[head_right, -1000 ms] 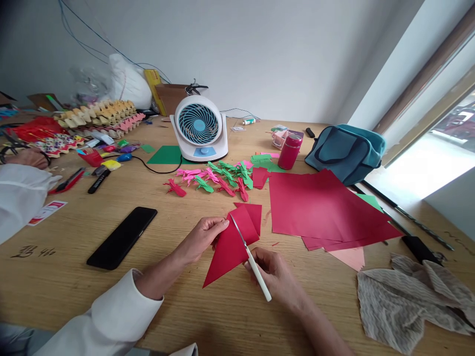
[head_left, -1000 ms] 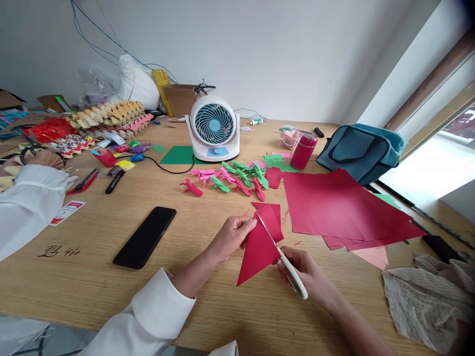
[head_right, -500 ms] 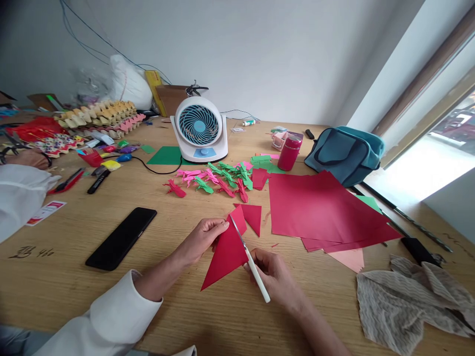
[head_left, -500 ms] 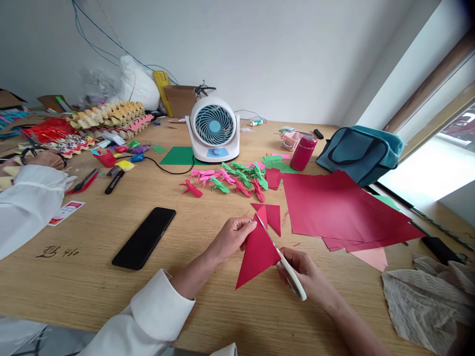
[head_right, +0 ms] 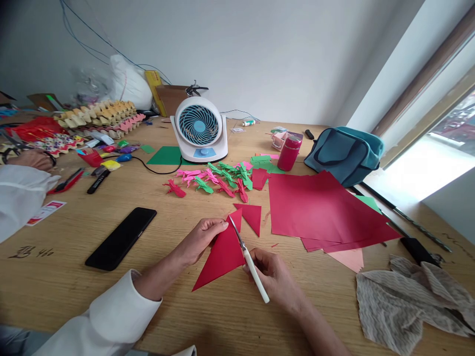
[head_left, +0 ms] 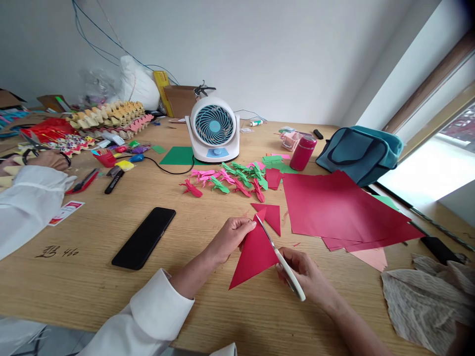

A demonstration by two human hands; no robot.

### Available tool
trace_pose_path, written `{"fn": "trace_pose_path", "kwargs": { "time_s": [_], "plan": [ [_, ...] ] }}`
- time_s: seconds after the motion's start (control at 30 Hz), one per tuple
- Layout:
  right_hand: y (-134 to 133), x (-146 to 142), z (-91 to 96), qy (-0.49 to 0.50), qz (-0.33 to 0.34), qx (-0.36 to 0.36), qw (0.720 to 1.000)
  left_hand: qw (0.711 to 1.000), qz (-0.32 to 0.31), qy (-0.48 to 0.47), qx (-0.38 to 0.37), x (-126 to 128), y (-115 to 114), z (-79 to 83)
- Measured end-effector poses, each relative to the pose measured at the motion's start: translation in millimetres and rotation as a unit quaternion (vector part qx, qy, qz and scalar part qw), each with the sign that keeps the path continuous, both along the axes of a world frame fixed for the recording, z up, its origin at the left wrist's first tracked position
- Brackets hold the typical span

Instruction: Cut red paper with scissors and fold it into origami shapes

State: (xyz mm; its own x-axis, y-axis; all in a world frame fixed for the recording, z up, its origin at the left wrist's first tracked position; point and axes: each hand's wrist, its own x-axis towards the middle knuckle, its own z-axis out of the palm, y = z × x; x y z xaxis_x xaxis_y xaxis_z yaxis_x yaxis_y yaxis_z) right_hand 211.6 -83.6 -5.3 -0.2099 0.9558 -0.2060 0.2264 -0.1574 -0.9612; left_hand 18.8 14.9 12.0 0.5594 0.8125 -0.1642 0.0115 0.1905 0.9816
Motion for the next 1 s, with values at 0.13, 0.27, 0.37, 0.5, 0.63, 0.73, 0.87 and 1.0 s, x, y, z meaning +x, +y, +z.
{"fn": "trace_pose_path", "kwargs": {
  "time_s": [0.13, 0.27, 0.37, 0.5, 0.63, 0.73, 0.87, 1.0],
  "plan": [
    [0.5, 0.2, -1.9, 0.009, -0.001, 0.003, 1.0, 0.999, -0.001, -0.018, -0.027, -0.5, -1.0, 0.2],
    [0.4, 0.3, -3.3, 0.009, 0.001, -0.003, 1.0, 0.998, -0.004, -0.037, -0.045, -0.5, -3.4, 2.8],
    [0.4, -0.2, -1.9, 0.005, 0.003, -0.004, 1.0, 0.998, -0.001, -0.034, -0.045, 0.0, -4.8, 5.0],
    [0.9, -0.7, -0.9, 0.006, 0.004, 0.003, 1.0, 0.999, -0.004, -0.025, -0.027, 0.8, -5.1, 6.4],
    [1.2, 0.2, -3.3, 0.013, 0.007, 0.005, 1.0, 1.0, -0.008, -0.017, -0.012, 1.2, -4.8, 6.4],
    [1.3, 1.1, -5.1, 0.008, 0.006, 0.005, 1.0, 1.0, -0.005, -0.012, -0.011, 1.4, -5.0, 6.9],
    [1.4, 1.8, -6.5, 0.001, 0.002, 0.005, 1.0, 1.0, -0.002, -0.011, -0.012, 1.5, -4.9, 7.0],
    [1.6, 2.0, -7.4, -0.002, 0.001, 0.011, 1.0, 1.0, -0.003, -0.014, -0.018, 1.3, -4.4, 5.5]
  ]
}}
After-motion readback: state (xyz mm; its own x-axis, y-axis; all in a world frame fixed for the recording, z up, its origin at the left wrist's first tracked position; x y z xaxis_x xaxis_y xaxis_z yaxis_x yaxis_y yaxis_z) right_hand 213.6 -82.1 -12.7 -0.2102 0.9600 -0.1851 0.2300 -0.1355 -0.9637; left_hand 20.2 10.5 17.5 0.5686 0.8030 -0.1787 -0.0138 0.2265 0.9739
